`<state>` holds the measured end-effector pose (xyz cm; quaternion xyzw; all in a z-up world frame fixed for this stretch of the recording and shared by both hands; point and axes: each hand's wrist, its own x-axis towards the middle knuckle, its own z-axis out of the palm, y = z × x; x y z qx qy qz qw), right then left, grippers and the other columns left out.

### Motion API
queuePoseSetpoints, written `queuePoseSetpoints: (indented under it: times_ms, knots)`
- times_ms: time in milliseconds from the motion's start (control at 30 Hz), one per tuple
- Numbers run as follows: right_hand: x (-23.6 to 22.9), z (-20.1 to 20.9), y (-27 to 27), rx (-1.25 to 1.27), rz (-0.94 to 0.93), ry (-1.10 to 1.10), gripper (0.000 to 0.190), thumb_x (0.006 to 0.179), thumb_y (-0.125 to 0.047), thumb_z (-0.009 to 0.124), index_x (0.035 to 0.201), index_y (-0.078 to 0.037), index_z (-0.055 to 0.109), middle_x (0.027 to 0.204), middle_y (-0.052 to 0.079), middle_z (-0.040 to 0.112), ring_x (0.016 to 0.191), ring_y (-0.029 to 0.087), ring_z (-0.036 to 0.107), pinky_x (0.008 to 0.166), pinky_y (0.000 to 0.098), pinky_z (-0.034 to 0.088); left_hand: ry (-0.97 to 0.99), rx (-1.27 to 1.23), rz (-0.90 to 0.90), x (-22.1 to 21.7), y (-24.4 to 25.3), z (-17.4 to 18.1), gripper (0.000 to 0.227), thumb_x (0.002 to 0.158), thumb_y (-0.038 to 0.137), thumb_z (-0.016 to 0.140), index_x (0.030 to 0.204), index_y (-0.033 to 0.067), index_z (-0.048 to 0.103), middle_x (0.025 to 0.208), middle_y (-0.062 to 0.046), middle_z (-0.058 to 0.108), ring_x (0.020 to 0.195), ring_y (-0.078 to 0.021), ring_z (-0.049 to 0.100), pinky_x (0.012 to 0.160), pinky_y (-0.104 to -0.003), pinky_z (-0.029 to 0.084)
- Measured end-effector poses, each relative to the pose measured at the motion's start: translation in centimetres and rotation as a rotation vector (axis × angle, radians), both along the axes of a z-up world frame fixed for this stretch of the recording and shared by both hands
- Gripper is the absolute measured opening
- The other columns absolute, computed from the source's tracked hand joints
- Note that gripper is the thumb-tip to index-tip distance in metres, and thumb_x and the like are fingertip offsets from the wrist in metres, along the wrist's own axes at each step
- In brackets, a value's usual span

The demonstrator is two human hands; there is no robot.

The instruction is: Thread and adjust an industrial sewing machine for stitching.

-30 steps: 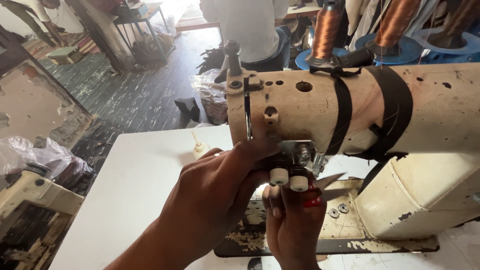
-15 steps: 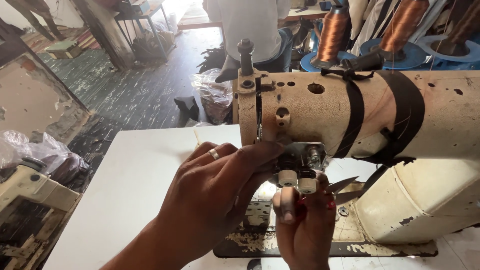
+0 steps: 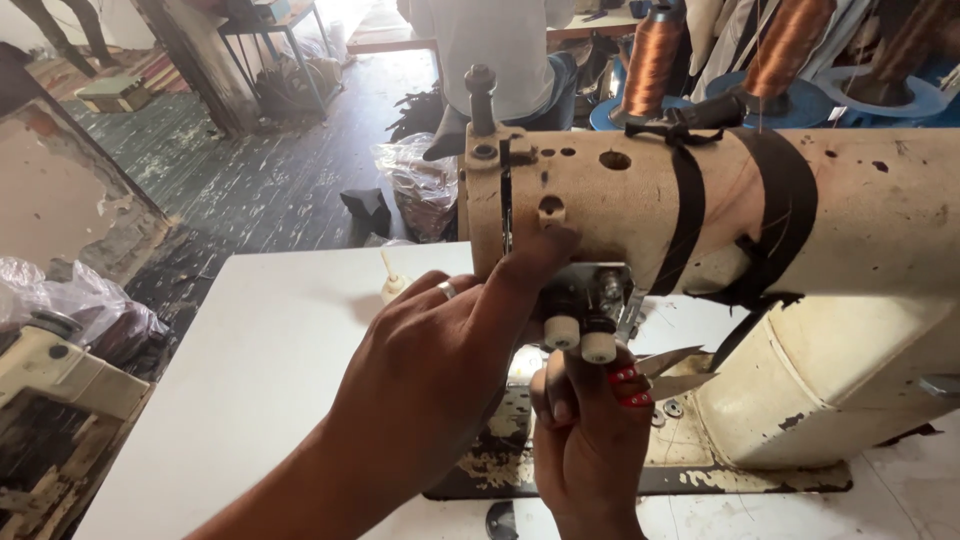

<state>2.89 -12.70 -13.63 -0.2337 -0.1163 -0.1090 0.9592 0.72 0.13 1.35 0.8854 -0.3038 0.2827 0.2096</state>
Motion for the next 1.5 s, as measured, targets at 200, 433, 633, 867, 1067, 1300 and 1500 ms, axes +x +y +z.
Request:
queuePoseSetpoints:
  times_ms: [200,433,633,867,1067,1300,1500]
  knots:
    - [-0.7,0.9,0.6,-0.016,-0.06,0.025,0.01,0.101,-0.01,0.07,0.101,-0.007,0.06,0.074,-0.003,0.053,0.062,0.008,0.045,0.061,0.0278,0.038,-0.059,-0.026,-0.028,0.7,0.1,-1.1,0.057,0.105,0.008,0.064,0.154,0.0129,0.035,0.088,-0.004,0.077,0.073,-0.0194,0.075,0.066,-0.035,0.059]
    - [-0.8,1.4,0.7,0.063,0.06,-0.041,0.008,0.103,-0.017,0.065,0.107,-0.012,0.062,0.086,-0.005,0.06,0.064,0.006,0.046,0.058,0.0244,0.036,-0.032,-0.146,-0.152,0.1,0.8,-0.7,0.061,0.101,0.005,0.067,0.151,0.013,0.034,0.109,-0.011,0.078,0.094,-0.0255,0.079,0.078,-0.034,0.065]
    - [-0.2,0.3,-0.5,0.141,0.143,-0.103,0.015,0.11,-0.025,0.061,0.11,-0.01,0.061,0.087,-0.003,0.06,0.069,0.007,0.051,0.063,0.0252,0.038,-0.037,-0.121,-0.169,0.2,1.3,-1.2,0.059,0.106,0.003,0.066,0.155,0.0138,0.034,0.11,-0.008,0.079,0.1,-0.0231,0.081,0.084,-0.034,0.063]
    - [-0.9,1.5,-0.3,-0.123,-0.018,-0.065,0.014,0.099,-0.006,0.069,0.11,-0.01,0.061,0.084,-0.003,0.06,0.065,0.008,0.051,0.06,0.0261,0.039,-0.085,-0.089,-0.083,0.5,0.7,-1.3,0.058,0.105,0.004,0.065,0.153,0.0135,0.035,0.089,-0.006,0.077,0.076,-0.0208,0.078,0.066,-0.033,0.065]
    - [-0.8,1.4,0.2,-0.093,-0.088,-0.006,0.01,0.099,-0.01,0.069,0.108,-0.006,0.066,0.072,-0.003,0.057,0.062,0.007,0.05,0.06,0.0264,0.041,-0.077,0.021,-0.024,0.2,0.0,-1.1,0.074,0.099,-0.002,0.064,0.16,0.0114,0.025,0.058,0.002,0.058,0.05,-0.0138,0.064,0.065,-0.035,0.059]
    - [-0.8,1.0,1.9,-0.074,-0.216,0.247,0.012,0.1,-0.019,0.074,0.101,-0.014,0.063,0.065,-0.007,0.051,0.055,0.002,0.046,0.049,0.0215,0.035,-0.066,-0.026,-0.091,-0.3,0.1,-1.0,0.087,0.094,0.0,0.068,0.165,0.0095,0.018,0.062,0.002,0.059,0.056,-0.0136,0.065,0.074,-0.035,0.058]
    - [-1.1,2.9,3.2,0.023,-0.239,0.276,0.014,0.097,-0.023,0.07,0.108,-0.014,0.068,0.073,-0.009,0.059,0.056,-0.001,0.044,0.051,0.0174,0.034,-0.086,-0.075,-0.137,-0.1,0.3,-1.0,0.085,0.096,0.008,0.072,0.163,0.0091,0.02,0.074,-0.002,0.07,0.07,-0.0189,0.074,0.08,-0.037,0.06]
